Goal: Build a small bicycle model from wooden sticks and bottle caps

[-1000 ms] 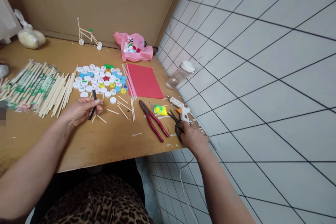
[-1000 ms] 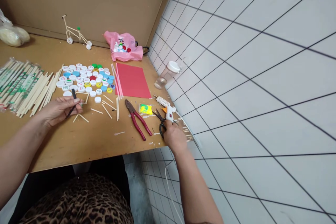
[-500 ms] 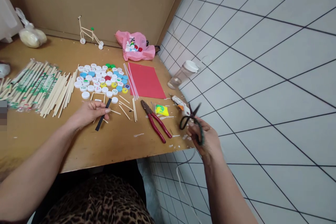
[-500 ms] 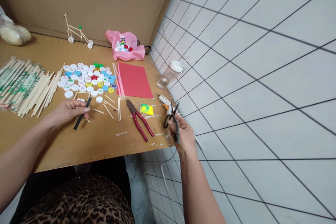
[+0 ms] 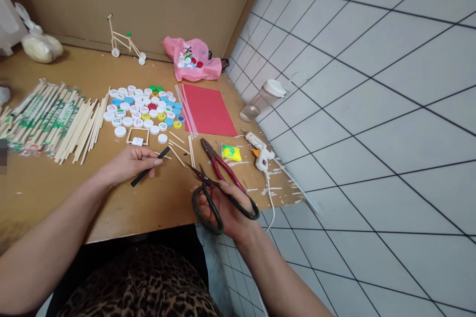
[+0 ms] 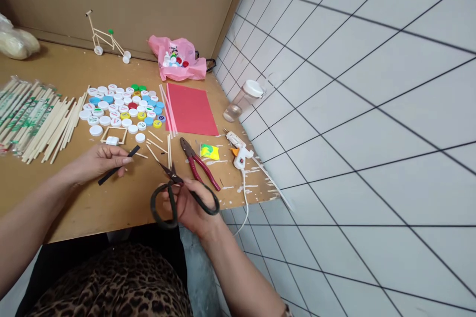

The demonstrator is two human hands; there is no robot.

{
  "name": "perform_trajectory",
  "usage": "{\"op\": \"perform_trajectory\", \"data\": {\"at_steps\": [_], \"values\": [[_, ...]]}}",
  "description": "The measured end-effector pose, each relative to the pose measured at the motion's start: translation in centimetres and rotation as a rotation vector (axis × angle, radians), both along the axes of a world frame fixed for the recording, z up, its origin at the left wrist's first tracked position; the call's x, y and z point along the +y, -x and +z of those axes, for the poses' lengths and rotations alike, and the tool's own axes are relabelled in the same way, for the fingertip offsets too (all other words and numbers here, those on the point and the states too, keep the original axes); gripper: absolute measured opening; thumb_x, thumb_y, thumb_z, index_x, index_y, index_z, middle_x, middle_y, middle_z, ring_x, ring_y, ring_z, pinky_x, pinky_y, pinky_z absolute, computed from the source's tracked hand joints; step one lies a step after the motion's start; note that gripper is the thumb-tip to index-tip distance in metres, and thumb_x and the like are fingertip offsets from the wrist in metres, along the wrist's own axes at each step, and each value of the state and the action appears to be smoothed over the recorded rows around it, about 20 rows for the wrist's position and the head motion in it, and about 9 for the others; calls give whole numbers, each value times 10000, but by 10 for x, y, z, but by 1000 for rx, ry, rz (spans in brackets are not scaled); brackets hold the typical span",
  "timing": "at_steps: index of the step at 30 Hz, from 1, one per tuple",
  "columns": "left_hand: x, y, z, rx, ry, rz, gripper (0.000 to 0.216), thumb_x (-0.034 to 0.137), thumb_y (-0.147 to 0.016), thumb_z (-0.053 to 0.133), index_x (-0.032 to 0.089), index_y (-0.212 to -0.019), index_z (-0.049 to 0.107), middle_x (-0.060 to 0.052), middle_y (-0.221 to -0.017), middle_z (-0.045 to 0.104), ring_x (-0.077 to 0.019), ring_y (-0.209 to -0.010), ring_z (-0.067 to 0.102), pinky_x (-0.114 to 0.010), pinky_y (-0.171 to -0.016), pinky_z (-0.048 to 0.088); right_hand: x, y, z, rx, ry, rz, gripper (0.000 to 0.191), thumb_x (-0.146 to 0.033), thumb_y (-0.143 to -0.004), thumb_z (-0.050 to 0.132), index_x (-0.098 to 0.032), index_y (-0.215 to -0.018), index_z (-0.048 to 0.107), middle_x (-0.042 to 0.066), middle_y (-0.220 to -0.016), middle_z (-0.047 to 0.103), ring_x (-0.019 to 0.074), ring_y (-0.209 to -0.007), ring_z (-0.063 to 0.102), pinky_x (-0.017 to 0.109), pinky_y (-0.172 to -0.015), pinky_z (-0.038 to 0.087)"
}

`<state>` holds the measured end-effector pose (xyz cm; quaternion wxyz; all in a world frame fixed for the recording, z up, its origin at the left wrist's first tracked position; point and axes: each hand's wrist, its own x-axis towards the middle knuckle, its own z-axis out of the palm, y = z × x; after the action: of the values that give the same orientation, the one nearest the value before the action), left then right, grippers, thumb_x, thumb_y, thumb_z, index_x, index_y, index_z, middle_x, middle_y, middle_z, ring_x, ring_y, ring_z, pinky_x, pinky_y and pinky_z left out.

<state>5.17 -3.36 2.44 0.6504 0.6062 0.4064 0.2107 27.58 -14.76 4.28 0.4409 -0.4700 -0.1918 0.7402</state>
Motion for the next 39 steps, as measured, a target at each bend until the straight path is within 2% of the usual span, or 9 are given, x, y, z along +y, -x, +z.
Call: {"op": "perform_trajectory", "data": {"at_steps": [3, 6, 10, 13, 18, 21, 24, 27, 39], "values": [[2, 1, -2, 14, -23, 12, 278, 443, -670, 680, 168, -641, 649, 17, -487, 585, -73, -401, 372, -199, -408, 263, 2, 11, -6, 45, 53, -7, 232, -290, -753, 549, -194, -942, 642, 26, -795, 646, 61, -563, 539, 163, -555, 470], [2, 0, -1, 4, -32, -3, 260, 425, -679, 672, 166, -669, 664, 21, -471, 578, -77, -408, 377, -201, -424, 262, 0, 14, -6, 8, -4, 30, 202, -308, -729, 606, -184, -885, 644, -12, -657, 588, 55, -466, 486, 158, -442, 424], [0, -3, 1, -5, 1, -22, 257, 426, -674, 677, 169, -675, 660, 33, -448, 559, -75, -408, 374, -201, -440, 259, -10, 14, -1, -242, -151, 123, 367, -363, -776, 573, -163, -1084, 596, -63, -511, 497, 95, -390, 488, 199, -380, 383], [-3, -4, 2, -23, 18, -38, 258, 427, -673, 674, 171, -682, 653, 37, -433, 554, -80, -411, 390, -208, -451, 270, -14, 11, 4, -506, -223, 253, 450, -286, -791, 531, -157, -1221, 541, -28, -595, 568, 121, -457, 552, 235, -434, 429], [-7, -6, 5, -59, 34, -74, 252, 425, -679, 662, 175, -705, 659, 42, -428, 554, -81, -397, 389, -217, -437, 258, -7, 9, 18, -1067, -548, 396, 416, -121, -740, 506, -195, -1127, 641, 41, -830, 672, 179, -736, 629, 304, -674, 515], [-8, -6, 5, -98, 19, -109, 244, 421, -688, 654, 178, -698, 668, 39, -432, 553, -86, -413, 426, -220, -450, 280, -2, 12, 25, -1229, -644, 455, 446, -107, -762, 489, -223, -1173, 622, 68, -1009, 696, 208, -901, 644, 327, -773, 520], [-9, -7, 3, -110, 22, -112, 256, 413, -697, 650, 174, -776, 698, 41, -424, 551, -90, -416, 442, -219, -462, 293, 2, 17, 23, -1318, -640, 506, 470, -121, -780, 498, -221, -1229, 591, 88, -1054, 693, 219, -934, 650, 346, -799, 523], [-9, -7, 2, -113, 35, -120, 277, 413, -699, 652, 171, -821, 711, 43, -411, 545, -92, -408, 442, -220, -466, 304, 2, 21, 17, -1356, -655, 496, 489, -114, -788, 505, -230, -1259, 573, 87, -1064, 691, 217, -934, 651, 352, -812, 520], [-8, -8, 0, -158, 55, -142, 255, 414, -697, 668, 174, -773, 707, 44, -402, 556, -90, -395, 448, -219, -480, 325, 6, 27, 16, -1345, -698, 484, 473, -125, -814, 525, -261, -1264, 576, 69, -1049, 705, 216, -935, 653, 346, -810, 514]]}}
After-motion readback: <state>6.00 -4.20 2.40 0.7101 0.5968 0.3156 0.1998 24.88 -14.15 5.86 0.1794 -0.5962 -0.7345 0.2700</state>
